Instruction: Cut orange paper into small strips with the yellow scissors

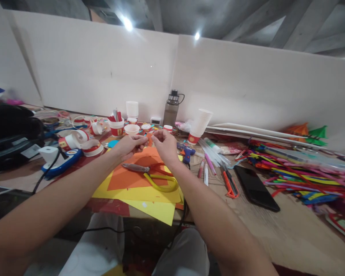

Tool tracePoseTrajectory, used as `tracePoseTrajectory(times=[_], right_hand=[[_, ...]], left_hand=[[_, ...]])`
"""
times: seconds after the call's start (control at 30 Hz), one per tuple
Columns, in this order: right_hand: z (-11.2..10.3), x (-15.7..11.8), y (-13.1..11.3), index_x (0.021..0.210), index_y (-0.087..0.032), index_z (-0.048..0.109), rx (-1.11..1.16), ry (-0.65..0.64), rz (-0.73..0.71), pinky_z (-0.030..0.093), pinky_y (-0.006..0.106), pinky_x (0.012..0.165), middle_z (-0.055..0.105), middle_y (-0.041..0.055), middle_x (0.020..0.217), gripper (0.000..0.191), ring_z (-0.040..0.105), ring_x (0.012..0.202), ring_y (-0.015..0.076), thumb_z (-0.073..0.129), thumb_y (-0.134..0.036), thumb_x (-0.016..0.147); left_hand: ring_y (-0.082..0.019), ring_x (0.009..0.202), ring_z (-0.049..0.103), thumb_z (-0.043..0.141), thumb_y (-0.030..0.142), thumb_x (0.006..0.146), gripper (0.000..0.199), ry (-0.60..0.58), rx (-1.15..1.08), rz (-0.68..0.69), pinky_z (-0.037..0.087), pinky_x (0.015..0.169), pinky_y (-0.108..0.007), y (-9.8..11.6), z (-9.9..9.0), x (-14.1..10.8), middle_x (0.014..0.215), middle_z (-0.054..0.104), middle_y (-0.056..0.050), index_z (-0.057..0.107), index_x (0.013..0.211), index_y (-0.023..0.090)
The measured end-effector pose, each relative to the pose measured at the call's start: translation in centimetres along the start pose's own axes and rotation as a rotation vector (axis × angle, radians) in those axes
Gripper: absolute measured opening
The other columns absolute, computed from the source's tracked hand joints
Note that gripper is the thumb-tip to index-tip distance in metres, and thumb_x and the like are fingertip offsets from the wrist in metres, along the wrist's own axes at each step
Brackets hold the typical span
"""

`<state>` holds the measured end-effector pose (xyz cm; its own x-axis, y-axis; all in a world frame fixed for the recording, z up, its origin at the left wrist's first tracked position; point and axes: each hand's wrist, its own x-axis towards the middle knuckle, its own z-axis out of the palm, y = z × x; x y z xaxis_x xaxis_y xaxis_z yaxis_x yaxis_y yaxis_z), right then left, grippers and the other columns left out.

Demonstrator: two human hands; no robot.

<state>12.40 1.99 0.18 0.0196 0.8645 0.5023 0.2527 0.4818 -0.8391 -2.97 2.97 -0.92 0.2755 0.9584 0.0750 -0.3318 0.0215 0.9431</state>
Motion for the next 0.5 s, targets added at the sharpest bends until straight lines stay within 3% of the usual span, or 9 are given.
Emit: tracePoseTrajectory(times=[0.17,0.33,0.5], right_hand=[[0.11,-0.03,-0.04,0.081,-0.018,0.06,0.068,-0.013,0.038,0.043,0.023,0.052,0.061,-0.0012,0.068,0.017,0.05,0.054,0.0091,0.063,-0.032,0.072],[0.15,-0.06,-0.13,0.081,-0.017,0.06,0.105,0.021,0.053,0.044,0.024,0.052,0.061,-0.001,0.069,0.019,0.051,0.052,0.0086,0.064,-0.032,0.07],[0.18,-0.2,-0.32,0.079,-0.018,0.057,0.073,0.034,0.033,0.044,0.023,0.052,0.062,-0.0004,0.071,0.015,0.052,0.055,0.0094,0.062,-0.031,0.073]], left_hand=[[-0.005,0.05,0.051,0.078,0.029,0.065,0.024,0.001,-0.028,-0.02,0.036,0.045,-0.016,-0.02,-0.05,-0.09,0.06,0.057,0.0,0.064,0.072,0.011],[-0.009,0.055,0.06,0.074,0.035,0.07,0.029,-0.096,0.038,-0.042,0.036,0.044,-0.017,0.16,0.31,-0.52,0.077,0.068,-0.007,0.064,0.084,0.012],[-0.009,0.062,0.062,0.077,0.035,0.066,0.031,-0.087,0.083,0.018,0.04,0.049,-0.017,-0.13,0.52,-0.53,0.083,0.068,-0.007,0.067,0.084,0.012]])
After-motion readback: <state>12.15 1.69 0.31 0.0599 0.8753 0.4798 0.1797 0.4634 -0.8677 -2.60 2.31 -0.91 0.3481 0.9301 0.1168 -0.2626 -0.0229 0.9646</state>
